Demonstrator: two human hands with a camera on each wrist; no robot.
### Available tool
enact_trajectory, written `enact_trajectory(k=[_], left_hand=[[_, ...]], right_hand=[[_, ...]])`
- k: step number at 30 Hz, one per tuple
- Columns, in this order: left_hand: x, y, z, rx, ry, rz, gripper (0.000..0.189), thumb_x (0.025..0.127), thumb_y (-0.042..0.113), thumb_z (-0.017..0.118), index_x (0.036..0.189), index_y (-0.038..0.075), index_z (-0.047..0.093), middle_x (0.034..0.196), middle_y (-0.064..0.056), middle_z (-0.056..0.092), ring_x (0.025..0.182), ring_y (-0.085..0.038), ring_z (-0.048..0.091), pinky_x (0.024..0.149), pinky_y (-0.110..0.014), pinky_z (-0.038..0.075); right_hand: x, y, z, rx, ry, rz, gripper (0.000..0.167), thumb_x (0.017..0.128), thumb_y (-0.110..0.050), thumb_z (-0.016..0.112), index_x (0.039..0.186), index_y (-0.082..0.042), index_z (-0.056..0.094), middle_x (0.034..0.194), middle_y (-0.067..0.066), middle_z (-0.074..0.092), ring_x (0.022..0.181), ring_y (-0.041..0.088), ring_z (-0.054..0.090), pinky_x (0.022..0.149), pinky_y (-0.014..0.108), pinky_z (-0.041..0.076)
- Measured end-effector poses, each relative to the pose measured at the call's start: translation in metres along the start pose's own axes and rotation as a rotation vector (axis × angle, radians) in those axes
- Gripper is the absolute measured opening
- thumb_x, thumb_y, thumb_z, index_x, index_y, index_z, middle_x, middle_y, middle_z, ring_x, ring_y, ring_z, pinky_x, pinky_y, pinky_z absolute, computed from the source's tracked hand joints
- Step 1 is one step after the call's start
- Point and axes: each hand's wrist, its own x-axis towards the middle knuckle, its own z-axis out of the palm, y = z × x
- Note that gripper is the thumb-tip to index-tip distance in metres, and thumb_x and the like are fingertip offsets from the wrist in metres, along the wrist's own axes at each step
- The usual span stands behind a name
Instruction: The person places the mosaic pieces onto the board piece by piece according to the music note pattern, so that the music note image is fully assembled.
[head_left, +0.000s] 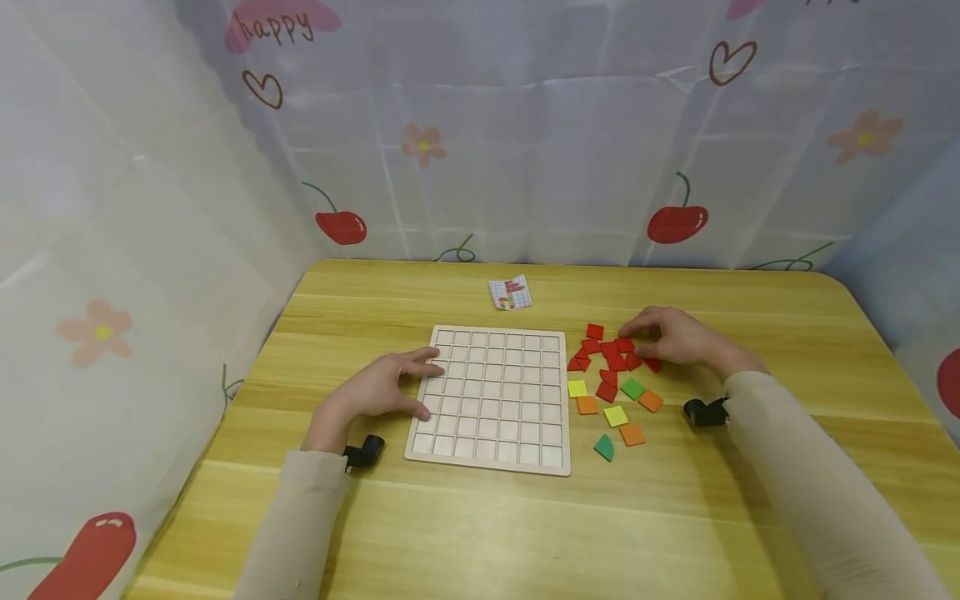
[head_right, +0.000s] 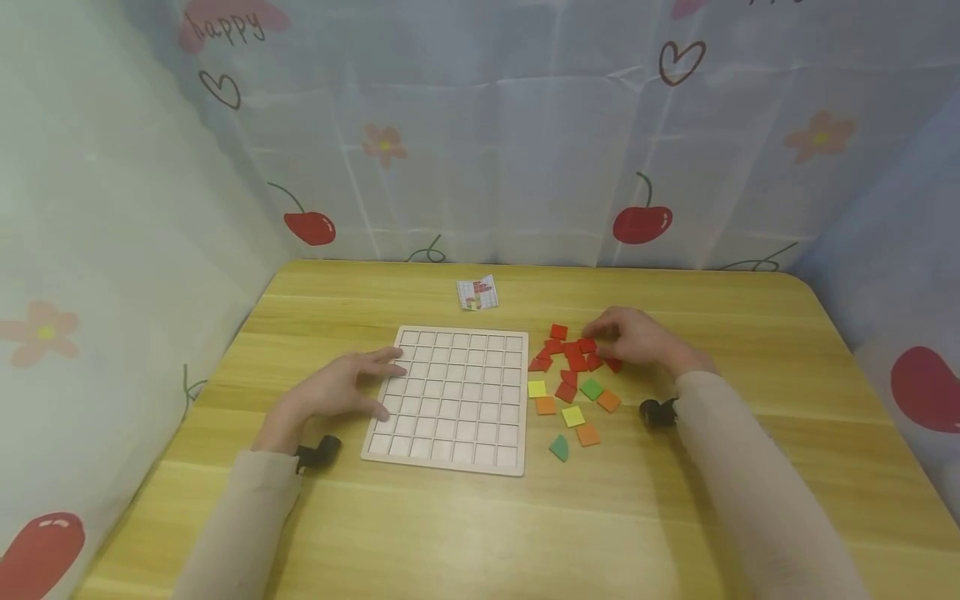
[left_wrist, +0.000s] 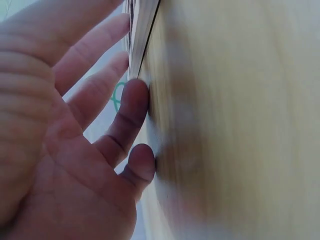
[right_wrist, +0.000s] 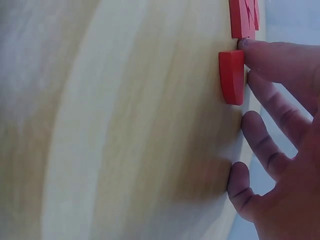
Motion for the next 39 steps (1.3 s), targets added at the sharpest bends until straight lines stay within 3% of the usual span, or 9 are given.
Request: enact_trajectory(k=[5,8,13,17,20,27,36,39], left_hand=[[0.000,-0.002,0.000,-0.037,-0.003,-0.019,0.073,0.074,0.031,0.093,0.141,0.023,0.066,0.166,0.007,0.037,0.159,-0.026,0.025,0.124,-0.051,0.026],[0.000,-0.003,0.000,-0.061,0.008,-0.022,0.073,0.074,0.029,0.093,0.141,0.022,0.065,0.165,0.009,0.039,0.153,-0.024,0.037,0.121,-0.048,0.034],[0.000,-0.006,-0.001,-0.117,0.035,-0.026,0.071,0.076,0.026,0.093,0.141,0.017,0.065,0.161,0.010,0.045,0.121,-0.016,0.061,0.101,-0.035,0.050],[0.000,-0.008,-0.001,-0.172,0.043,-0.035,0.070,0.076,0.023,0.093,0.140,0.014,0.066,0.159,0.009,0.048,0.095,-0.015,0.062,0.083,-0.025,0.049],[0.001,-0.008,-0.001,-0.221,0.050,-0.042,0.069,0.076,0.019,0.093,0.139,0.013,0.066,0.158,0.008,0.050,0.084,-0.018,0.062,0.076,-0.024,0.048],[0.001,-0.013,0.000,-0.284,0.051,-0.037,0.065,0.078,0.016,0.091,0.138,0.013,0.068,0.158,0.006,0.050,0.083,-0.018,0.064,0.075,-0.022,0.049],[0.001,-0.018,0.001,-0.318,0.046,-0.031,0.063,0.079,0.013,0.090,0.138,0.012,0.068,0.158,0.006,0.051,0.083,-0.018,0.069,0.077,-0.021,0.051],[0.001,-0.018,0.001,-0.329,0.045,-0.038,0.062,0.079,0.012,0.090,0.138,0.012,0.068,0.158,0.006,0.050,0.083,-0.019,0.070,0.079,-0.021,0.052]], right_hand=[[0.001,-0.003,0.001,-0.018,-0.002,-0.001,0.030,0.096,-0.007,0.070,0.126,-0.007,0.073,0.124,0.015,0.067,0.110,0.031,0.059,0.102,0.054,0.047],[0.000,-0.006,0.001,-0.021,-0.004,-0.001,0.029,0.097,-0.006,0.068,0.126,-0.005,0.071,0.124,0.017,0.066,0.109,0.031,0.058,0.102,0.055,0.047],[-0.001,-0.011,0.002,-0.036,0.008,0.002,0.028,0.098,-0.004,0.066,0.126,-0.001,0.068,0.122,0.020,0.066,0.108,0.033,0.060,0.102,0.058,0.048],[-0.001,-0.015,0.002,-0.045,0.015,0.013,0.027,0.099,-0.004,0.065,0.126,-0.001,0.068,0.119,0.019,0.066,0.105,0.032,0.060,0.099,0.056,0.049],[-0.001,-0.017,0.001,-0.032,0.018,0.039,0.027,0.100,-0.005,0.064,0.126,-0.002,0.067,0.120,0.019,0.064,0.105,0.032,0.058,0.099,0.056,0.049],[-0.001,-0.026,-0.001,-0.018,0.036,0.078,0.029,0.100,-0.008,0.065,0.129,-0.002,0.065,0.120,0.020,0.063,0.106,0.035,0.057,0.097,0.054,0.050],[0.005,-0.052,0.006,0.061,0.055,0.088,0.032,0.102,-0.015,0.064,0.132,-0.003,0.063,0.118,0.017,0.064,0.102,0.031,0.059,0.083,0.038,0.053],[0.009,-0.065,0.010,0.073,0.066,0.075,0.033,0.102,-0.017,0.064,0.132,-0.003,0.064,0.120,0.018,0.064,0.106,0.032,0.059,0.088,0.041,0.053]])
